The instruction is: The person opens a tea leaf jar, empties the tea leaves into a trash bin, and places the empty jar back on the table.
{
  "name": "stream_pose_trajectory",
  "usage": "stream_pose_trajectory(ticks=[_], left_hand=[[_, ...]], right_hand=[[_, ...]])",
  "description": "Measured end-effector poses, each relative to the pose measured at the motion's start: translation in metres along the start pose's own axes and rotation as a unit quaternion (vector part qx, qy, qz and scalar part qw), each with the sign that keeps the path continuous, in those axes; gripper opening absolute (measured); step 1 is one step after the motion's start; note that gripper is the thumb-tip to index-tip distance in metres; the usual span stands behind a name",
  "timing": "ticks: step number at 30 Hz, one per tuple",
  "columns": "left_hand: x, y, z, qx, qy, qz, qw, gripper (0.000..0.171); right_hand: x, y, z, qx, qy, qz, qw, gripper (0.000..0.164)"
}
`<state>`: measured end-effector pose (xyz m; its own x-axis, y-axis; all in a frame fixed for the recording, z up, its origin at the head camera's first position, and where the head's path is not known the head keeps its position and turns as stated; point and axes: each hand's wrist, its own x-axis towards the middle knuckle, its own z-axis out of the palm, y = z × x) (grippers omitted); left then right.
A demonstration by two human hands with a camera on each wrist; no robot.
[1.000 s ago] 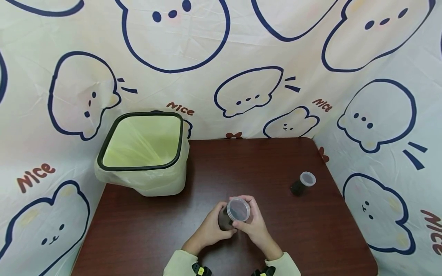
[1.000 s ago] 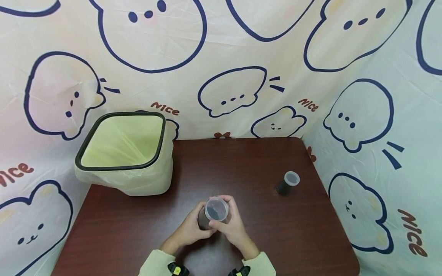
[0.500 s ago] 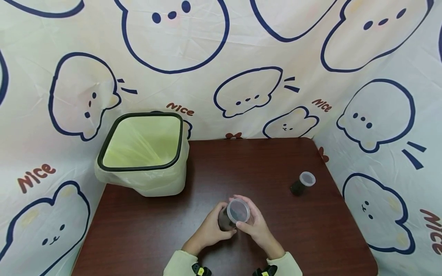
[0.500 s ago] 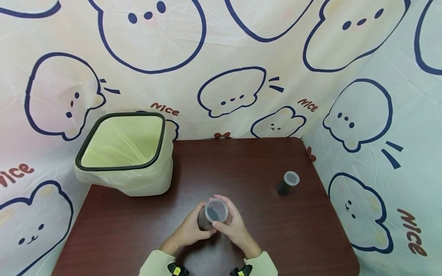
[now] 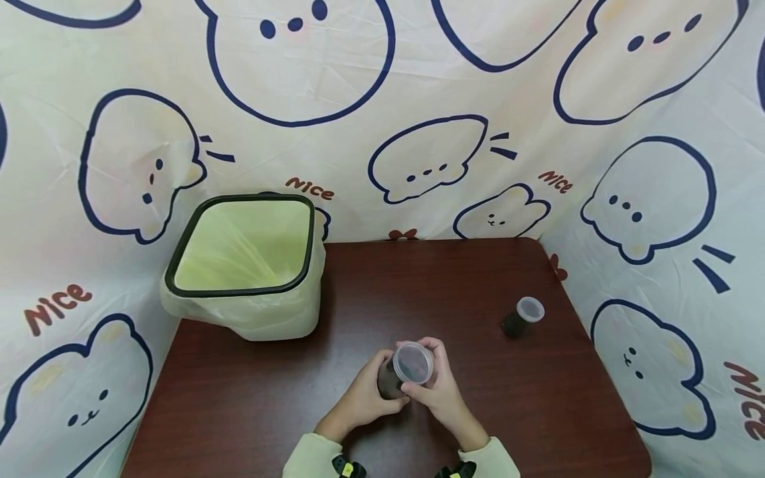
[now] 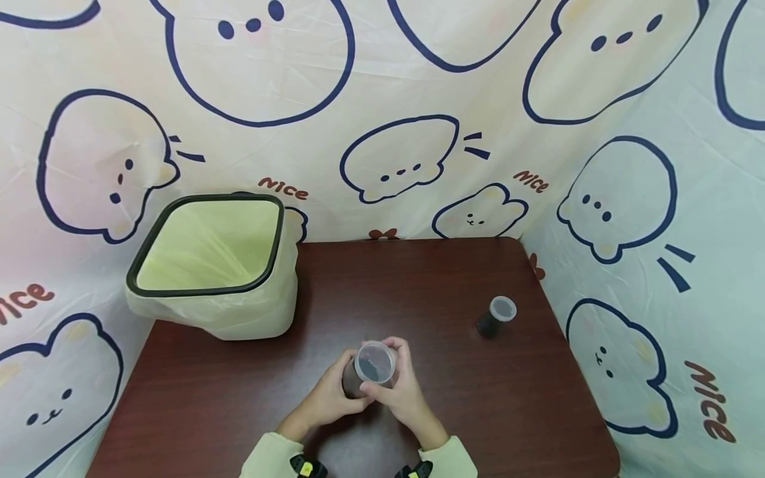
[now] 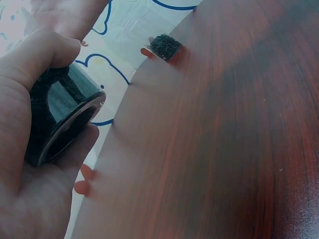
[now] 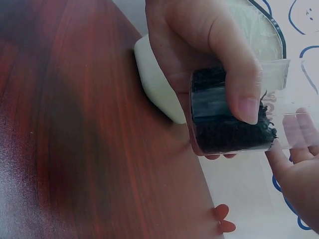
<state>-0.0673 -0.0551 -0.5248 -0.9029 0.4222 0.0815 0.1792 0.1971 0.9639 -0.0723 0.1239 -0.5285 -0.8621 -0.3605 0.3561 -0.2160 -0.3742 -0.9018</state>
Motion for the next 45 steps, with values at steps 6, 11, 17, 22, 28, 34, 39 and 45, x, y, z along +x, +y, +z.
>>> stream_pose_trajectory(ticks=[6, 11, 17, 22, 28, 34, 39, 45], left_hand=[[0.000, 0.001, 0.000, 0.007, 0.005, 0.003, 1.0000, 0.062], [0.003, -0.025, 0.005, 0.013, 0.013, 0.004, 0.9998, 0.065], [0.003, -0.038, 0.007, 0.011, 0.010, 0.021, 0.9997, 0.067], [0.003, -0.039, 0.007, 0.014, 0.008, 0.018, 0.9997, 0.067], [0.003, -0.036, 0.006, 0.013, 0.008, 0.010, 0.9998, 0.068], [0.002, -0.035, 0.006, 0.018, 0.008, 0.006, 0.9998, 0.069], [0.003, -0.036, 0.006, 0.024, 0.011, 0.008, 0.9996, 0.066], [0.003, -0.035, 0.007, 0.022, 0.019, 0.008, 0.9996, 0.065]], right_hand=[[0.001, 0.000, 0.000, -0.005, -0.002, -0.005, 1.000, 0.065], [0.001, -0.002, 0.000, -0.003, -0.012, -0.005, 1.000, 0.063], [0.001, -0.006, -0.001, 0.005, -0.030, 0.001, 1.000, 0.060], [0.001, -0.009, -0.002, -0.002, -0.041, 0.013, 0.999, 0.062], [0.002, -0.011, -0.003, -0.003, -0.052, 0.021, 0.998, 0.061], [0.002, -0.008, -0.003, -0.001, -0.053, 0.015, 0.998, 0.068], [0.001, -0.004, 0.000, -0.005, -0.029, -0.008, 1.000, 0.088], [-0.001, -0.002, 0.007, -0.013, 0.014, -0.007, 1.000, 0.088]])
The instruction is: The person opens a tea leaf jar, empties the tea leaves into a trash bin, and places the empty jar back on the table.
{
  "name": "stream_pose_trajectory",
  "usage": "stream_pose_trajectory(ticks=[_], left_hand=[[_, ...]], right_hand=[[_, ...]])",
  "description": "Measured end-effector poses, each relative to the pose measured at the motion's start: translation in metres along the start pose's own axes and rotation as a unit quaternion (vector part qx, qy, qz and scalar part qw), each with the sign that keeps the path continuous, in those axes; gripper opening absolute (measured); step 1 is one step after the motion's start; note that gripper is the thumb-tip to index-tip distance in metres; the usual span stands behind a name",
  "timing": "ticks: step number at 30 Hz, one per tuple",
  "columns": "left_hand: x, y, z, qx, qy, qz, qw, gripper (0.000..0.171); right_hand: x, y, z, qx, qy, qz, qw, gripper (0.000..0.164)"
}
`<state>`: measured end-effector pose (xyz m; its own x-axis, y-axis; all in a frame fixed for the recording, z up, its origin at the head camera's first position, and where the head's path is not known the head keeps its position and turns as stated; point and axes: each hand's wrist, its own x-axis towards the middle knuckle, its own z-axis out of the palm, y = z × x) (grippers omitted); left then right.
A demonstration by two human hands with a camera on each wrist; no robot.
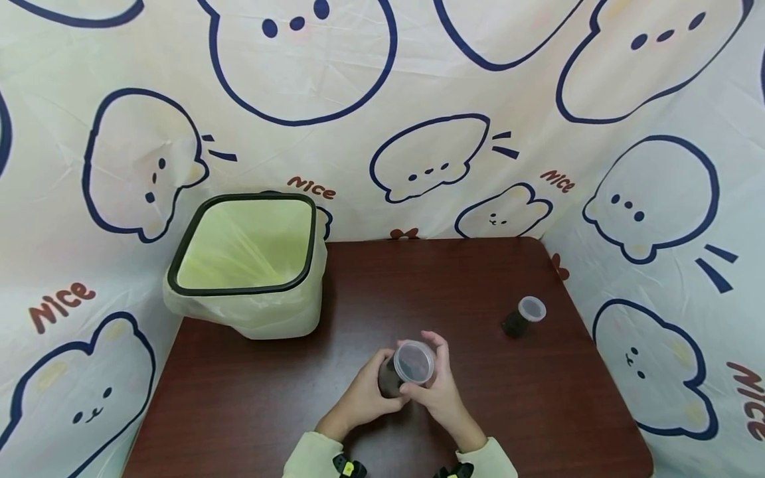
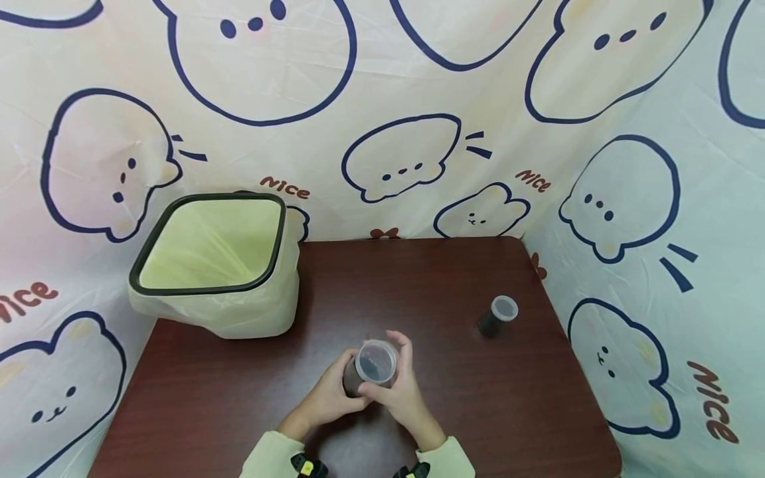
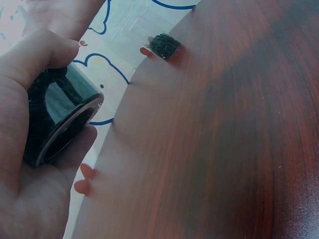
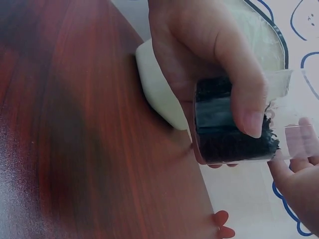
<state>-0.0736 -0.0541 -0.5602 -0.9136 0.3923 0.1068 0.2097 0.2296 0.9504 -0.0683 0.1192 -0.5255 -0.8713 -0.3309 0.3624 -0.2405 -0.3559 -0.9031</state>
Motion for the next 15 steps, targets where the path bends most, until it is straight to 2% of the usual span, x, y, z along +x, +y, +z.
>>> stream_pose_trajectory(ticks=[6, 15], left_hand=[[-0.0010, 0.0000, 0.0006, 0.020, 0.007, 0.019, 0.9996, 0.064], [-0.0011, 0.0004, 0.0008, 0.011, 0.003, 0.003, 0.9999, 0.065]], right_hand=[[0.0002, -0.0004, 0.0008, -0.008, 0.013, 0.007, 1.000, 0.072], [0.0004, -0.0023, 0.0004, 0.003, 0.002, 0.007, 1.000, 0.066]])
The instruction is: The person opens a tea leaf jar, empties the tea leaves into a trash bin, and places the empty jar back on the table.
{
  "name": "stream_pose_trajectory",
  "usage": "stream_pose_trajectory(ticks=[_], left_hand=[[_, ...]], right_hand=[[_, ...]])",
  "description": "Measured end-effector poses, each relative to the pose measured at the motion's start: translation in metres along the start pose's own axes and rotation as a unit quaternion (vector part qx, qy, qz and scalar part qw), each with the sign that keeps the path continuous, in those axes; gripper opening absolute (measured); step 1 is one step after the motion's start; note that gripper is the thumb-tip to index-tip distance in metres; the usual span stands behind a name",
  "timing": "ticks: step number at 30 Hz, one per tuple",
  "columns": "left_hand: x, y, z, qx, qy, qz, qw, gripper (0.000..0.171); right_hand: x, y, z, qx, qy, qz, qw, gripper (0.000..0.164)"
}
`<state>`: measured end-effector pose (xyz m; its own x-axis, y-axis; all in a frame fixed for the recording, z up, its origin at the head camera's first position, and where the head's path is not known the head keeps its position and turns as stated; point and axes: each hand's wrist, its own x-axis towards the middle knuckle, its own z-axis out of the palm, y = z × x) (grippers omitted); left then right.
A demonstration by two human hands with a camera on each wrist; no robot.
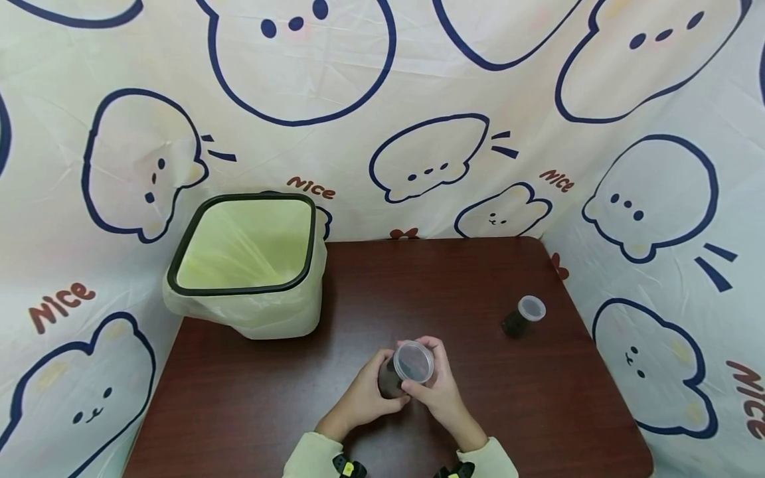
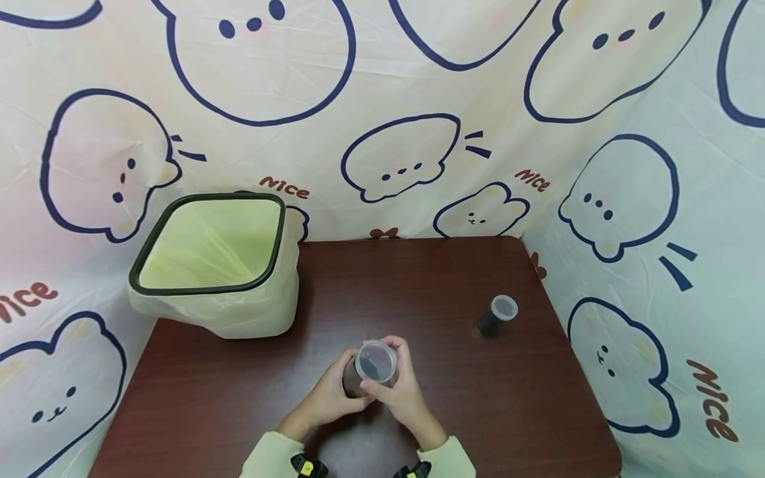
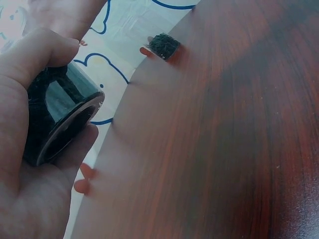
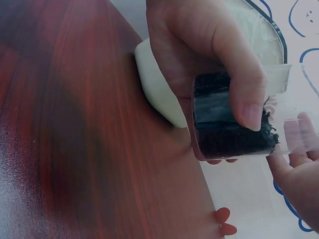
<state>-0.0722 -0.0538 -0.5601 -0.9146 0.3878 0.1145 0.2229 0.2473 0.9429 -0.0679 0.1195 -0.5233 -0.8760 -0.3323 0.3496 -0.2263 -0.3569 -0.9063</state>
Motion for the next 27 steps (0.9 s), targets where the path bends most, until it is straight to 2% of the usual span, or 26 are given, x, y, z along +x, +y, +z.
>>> stream_pose_trajectory(ticks=[6, 9, 11, 14, 16, 23, 27], left_hand=[[0.000, 0.001, 0.000, -0.005, 0.001, -0.007, 1.0000, 0.064], [-0.001, 0.013, -0.003, -0.010, 0.000, -0.008, 0.9999, 0.064], [-0.001, 0.013, -0.004, -0.013, -0.001, -0.009, 0.9999, 0.064], [-0.002, 0.010, -0.004, -0.014, -0.005, -0.003, 0.9999, 0.065], [-0.001, 0.000, -0.001, -0.011, -0.004, 0.002, 0.9999, 0.066], [-0.002, -0.001, -0.001, -0.013, -0.006, -0.002, 0.9999, 0.066], [-0.002, -0.001, -0.001, -0.009, -0.005, -0.003, 0.9999, 0.066]], right_hand=[[0.000, 0.000, -0.002, 0.006, -0.015, -0.007, 1.000, 0.065], [0.001, 0.002, -0.004, 0.009, -0.022, -0.012, 1.000, 0.065], [0.001, 0.002, -0.005, 0.014, -0.028, -0.013, 0.999, 0.065], [0.001, 0.002, -0.007, 0.019, -0.039, -0.010, 0.999, 0.064], [0.000, 0.001, -0.008, 0.021, -0.045, -0.003, 0.999, 0.064], [0.000, 0.001, -0.012, 0.012, -0.070, 0.006, 0.997, 0.068], [0.001, 0.002, -0.012, 0.014, -0.073, 0.001, 0.997, 0.076]])
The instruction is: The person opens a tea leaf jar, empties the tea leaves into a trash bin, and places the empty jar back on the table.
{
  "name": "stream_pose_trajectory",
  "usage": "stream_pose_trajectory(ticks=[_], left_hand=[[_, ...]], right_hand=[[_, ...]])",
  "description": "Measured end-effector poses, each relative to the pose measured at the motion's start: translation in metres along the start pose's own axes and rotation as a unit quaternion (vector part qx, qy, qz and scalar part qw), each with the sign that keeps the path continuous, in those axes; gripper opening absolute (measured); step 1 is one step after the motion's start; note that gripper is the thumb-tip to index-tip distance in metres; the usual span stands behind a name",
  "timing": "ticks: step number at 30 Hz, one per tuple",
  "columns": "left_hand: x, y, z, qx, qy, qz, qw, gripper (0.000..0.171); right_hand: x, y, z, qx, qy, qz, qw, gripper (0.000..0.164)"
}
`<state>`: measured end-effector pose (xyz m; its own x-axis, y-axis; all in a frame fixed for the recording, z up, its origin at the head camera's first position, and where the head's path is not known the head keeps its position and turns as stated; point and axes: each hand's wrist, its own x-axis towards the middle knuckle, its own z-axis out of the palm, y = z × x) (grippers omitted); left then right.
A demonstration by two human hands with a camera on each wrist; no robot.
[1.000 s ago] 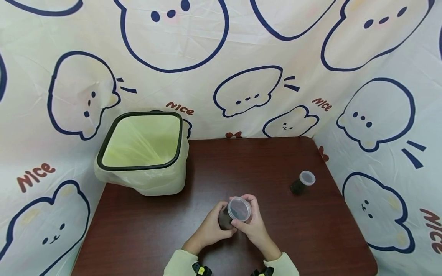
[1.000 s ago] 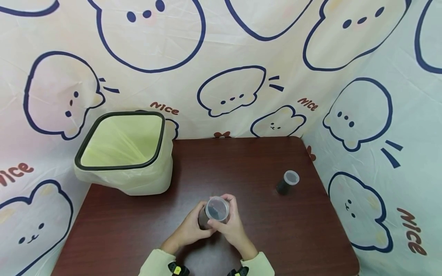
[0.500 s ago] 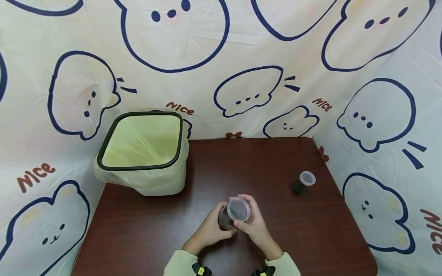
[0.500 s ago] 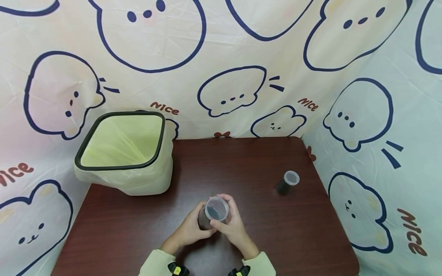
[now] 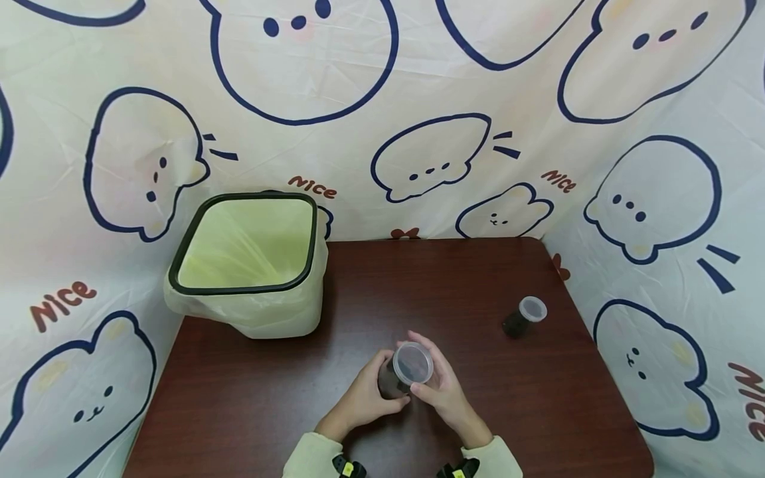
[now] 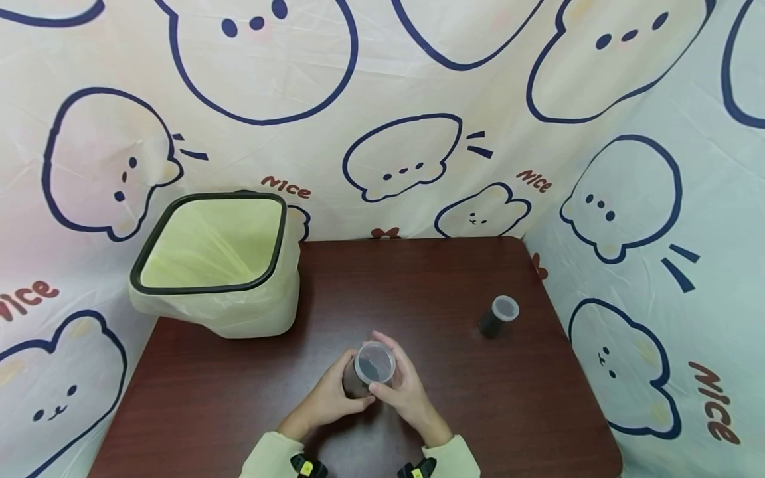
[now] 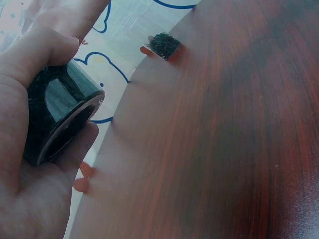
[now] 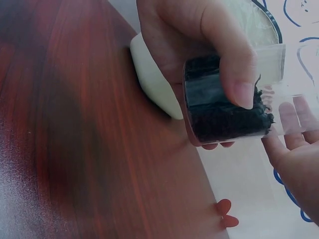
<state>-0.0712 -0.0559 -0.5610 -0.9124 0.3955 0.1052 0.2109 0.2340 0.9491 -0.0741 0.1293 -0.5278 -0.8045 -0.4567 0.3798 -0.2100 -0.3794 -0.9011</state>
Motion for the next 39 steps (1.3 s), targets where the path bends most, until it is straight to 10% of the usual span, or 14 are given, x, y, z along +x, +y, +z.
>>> stream_pose_trajectory(ticks=[10, 39], left_hand=[[0.002, -0.002, 0.000, 0.008, 0.006, 0.015, 0.9998, 0.064], [-0.001, 0.037, -0.009, -0.010, -0.006, -0.017, 0.9998, 0.062]], right_hand=[[0.002, 0.003, 0.006, -0.022, 0.042, -0.024, 0.999, 0.097], [0.002, 0.004, 0.007, -0.026, 0.055, -0.021, 0.998, 0.068]])
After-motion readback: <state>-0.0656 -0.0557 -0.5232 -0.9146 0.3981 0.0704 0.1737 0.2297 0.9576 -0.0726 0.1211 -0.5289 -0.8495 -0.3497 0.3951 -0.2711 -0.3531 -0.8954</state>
